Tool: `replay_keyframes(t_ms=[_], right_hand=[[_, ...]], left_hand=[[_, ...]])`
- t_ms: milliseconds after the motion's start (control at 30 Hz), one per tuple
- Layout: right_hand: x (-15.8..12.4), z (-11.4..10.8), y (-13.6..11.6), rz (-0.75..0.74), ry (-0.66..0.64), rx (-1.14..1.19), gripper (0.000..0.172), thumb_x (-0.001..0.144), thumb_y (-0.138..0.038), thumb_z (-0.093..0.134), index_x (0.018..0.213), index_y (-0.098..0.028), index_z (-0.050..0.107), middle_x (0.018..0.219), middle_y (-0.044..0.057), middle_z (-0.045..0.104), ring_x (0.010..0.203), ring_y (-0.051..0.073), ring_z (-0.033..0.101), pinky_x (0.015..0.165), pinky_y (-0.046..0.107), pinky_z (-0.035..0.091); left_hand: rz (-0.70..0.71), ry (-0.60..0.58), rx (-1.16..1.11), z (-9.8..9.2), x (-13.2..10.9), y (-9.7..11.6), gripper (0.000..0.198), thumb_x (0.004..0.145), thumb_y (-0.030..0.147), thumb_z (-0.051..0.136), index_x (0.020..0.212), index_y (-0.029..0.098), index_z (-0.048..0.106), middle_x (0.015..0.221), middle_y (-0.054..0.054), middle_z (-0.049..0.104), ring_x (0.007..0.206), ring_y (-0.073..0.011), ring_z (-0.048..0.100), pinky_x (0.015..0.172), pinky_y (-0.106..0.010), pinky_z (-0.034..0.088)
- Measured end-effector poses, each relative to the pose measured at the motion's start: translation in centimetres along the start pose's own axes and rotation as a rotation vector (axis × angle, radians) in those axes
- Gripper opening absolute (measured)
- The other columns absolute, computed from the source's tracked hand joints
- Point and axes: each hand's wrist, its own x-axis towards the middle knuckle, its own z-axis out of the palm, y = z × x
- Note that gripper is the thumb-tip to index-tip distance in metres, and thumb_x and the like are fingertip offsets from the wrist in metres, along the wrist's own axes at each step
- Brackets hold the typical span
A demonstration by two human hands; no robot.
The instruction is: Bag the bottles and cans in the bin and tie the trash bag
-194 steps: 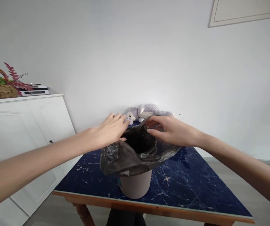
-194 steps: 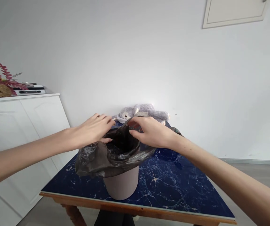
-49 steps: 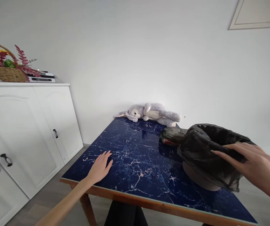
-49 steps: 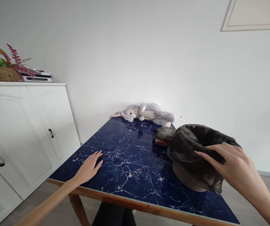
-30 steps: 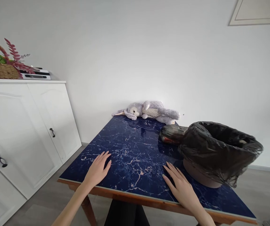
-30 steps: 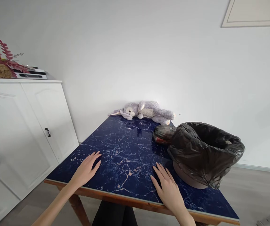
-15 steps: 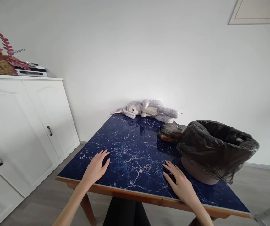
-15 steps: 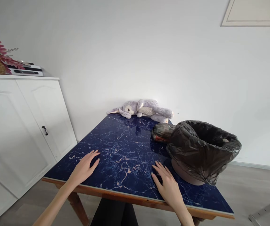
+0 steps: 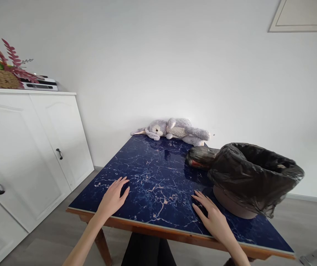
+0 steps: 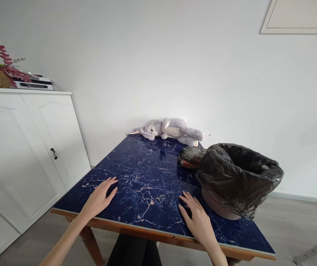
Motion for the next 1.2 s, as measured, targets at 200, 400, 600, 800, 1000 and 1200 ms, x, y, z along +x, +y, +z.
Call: replay_keyframes(t_ms=[200, 400, 600, 800, 1000, 1200], right_hand=[[0.0, -0.1, -0.2, 0.01, -0.006, -0.006, 0.055, 0.108, -0.062, 0.046, 0.149, -0.032, 0.066, 0.165, 0.002, 0.054, 0.158, 0.033, 0.043, 0.128, 0.059, 0.041], [0.0, 0.0, -0.4, 0.003, -0.001, -0.042, 0.054, 0.108, -0.061, 0.045, 0.149, -0.033, 0.067, 0.165, 0.002, 0.054, 0.157, 0.033, 0.046, 0.127, 0.058, 0.043], [0.9, 0.7, -0.5, -0.007, -0.021, -0.106, 0.056, 0.109, -0.058, 0.042, 0.152, -0.029, 0.063, 0.168, 0.007, 0.05, 0.155, 0.033, 0.048, 0.125, 0.054, 0.047], [8.3, 1.5, -1.5, -0.012, -0.006, -0.183, 0.053, 0.108, -0.039, 0.053, 0.157, -0.02, 0.056, 0.179, 0.013, 0.028, 0.159, 0.029, 0.042, 0.125, 0.04, 0.045], [15.8, 1.5, -1.1, 0.232, 0.097, -0.343, 0.051, 0.104, -0.036, 0.069, 0.151, -0.021, 0.056, 0.165, 0.017, 0.047, 0.133, 0.032, 0.063, 0.106, 0.054, 0.058], [17.8, 1.5, 0.3, 0.287, 0.109, -0.469, 0.044, 0.103, -0.038, 0.072, 0.142, -0.019, 0.063, 0.15, 0.013, 0.06, 0.126, 0.029, 0.066, 0.105, 0.053, 0.058]], left_hand=[[0.011, 0.016, -0.01, 0.0, -0.1, -0.1, 0.055, 0.11, 0.056, 0.04, 0.149, 0.024, 0.063, 0.164, -0.009, 0.058, 0.159, -0.0337, 0.045, 0.13, -0.056, 0.039], [0.024, 0.038, -0.028, 0.0, -0.1, -0.2, 0.056, 0.109, 0.059, 0.042, 0.147, 0.025, 0.065, 0.162, -0.009, 0.06, 0.157, -0.0353, 0.047, 0.128, -0.057, 0.042], [0.016, 0.047, -0.038, 0.3, 0.0, -0.5, 0.056, 0.108, 0.06, 0.044, 0.146, 0.026, 0.066, 0.161, -0.008, 0.061, 0.156, -0.0351, 0.049, 0.129, -0.055, 0.042], [0.022, 0.053, -0.025, 0.2, 0.0, -0.5, 0.055, 0.108, 0.058, 0.043, 0.146, 0.025, 0.066, 0.16, -0.009, 0.061, 0.155, -0.0357, 0.049, 0.127, -0.056, 0.043], [0.035, 0.077, -0.014, 0.1, 0.1, -0.6, 0.051, 0.108, 0.056, 0.044, 0.141, 0.026, 0.068, 0.157, -0.008, 0.064, 0.153, -0.035, 0.052, 0.126, -0.057, 0.045], [0.039, 0.086, -0.026, 0.4, 0.1, -1.0, 0.049, 0.107, 0.056, 0.046, 0.14, 0.027, 0.069, 0.156, -0.008, 0.065, 0.152, -0.0353, 0.054, 0.126, -0.057, 0.045]])
